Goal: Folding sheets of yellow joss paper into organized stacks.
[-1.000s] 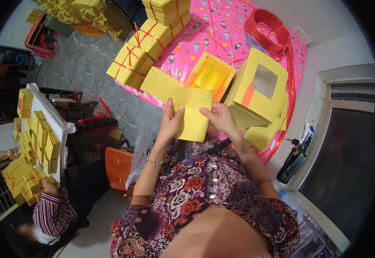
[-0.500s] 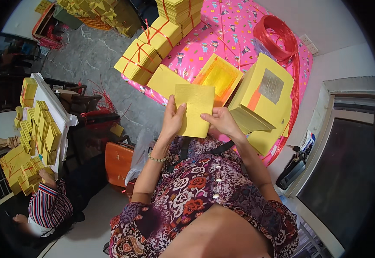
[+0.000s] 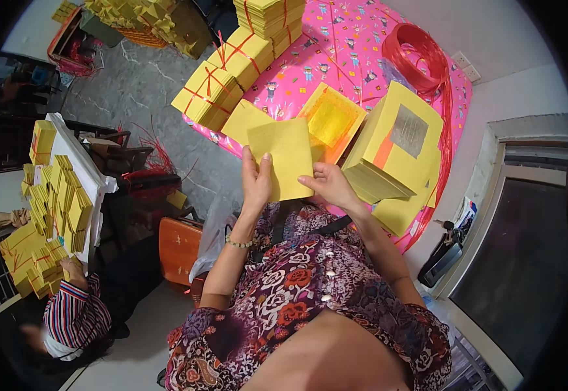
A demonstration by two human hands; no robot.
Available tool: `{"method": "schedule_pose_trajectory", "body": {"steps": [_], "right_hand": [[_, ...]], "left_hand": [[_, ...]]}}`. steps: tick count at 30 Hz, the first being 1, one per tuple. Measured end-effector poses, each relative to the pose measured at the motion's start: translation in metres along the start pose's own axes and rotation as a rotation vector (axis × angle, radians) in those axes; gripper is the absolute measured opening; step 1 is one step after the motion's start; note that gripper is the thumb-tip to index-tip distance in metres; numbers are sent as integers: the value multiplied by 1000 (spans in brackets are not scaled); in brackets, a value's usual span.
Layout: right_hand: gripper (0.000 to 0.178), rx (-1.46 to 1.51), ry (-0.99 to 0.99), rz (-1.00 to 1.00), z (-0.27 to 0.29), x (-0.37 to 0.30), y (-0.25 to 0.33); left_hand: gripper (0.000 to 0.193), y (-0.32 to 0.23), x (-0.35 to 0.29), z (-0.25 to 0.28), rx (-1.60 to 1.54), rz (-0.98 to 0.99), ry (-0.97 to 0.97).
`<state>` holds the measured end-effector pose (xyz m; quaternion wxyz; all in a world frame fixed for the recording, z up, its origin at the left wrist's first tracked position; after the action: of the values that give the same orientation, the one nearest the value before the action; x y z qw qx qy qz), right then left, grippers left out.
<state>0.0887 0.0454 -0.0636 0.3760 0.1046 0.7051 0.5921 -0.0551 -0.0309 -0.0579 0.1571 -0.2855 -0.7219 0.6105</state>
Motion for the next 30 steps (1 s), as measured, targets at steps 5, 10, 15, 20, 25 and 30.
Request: {"method": "schedule_pose_trajectory", "body": {"steps": [5,10,15,20,25,30], "right_hand": [[21,47,-68,4,2,1,-2],[17,47,-73,48,2,6,-1],[16,-43,-31,-9,5,9,3],[24,-44,-27,-21,7,10,4],[22,-101,-124,106,8,13,20],[21,-48,-129,92,13,15,21]], "left_hand": [[37,-10,1,11,-73,-31,-131],[44,-11,7,19,-78,-19,-135],[46,-10,4,22,-85,-60,-133],[44,-10,1,20,-116,-8,-147],[44,-7,-1,16,-102,32,-43],[47,14,-17,9,-133,109,110]]}}
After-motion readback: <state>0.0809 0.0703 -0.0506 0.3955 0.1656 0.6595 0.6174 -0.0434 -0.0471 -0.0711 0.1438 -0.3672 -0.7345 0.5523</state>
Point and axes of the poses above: each hand's wrist, its own x-axis towards the middle knuckle, its own z-axis out of the back of the hand, y = z × x, the point moved 9 cm from there along x, towards the middle knuckle, and after that the axes turned 9 degrees about -y, right-handed, at the moved point
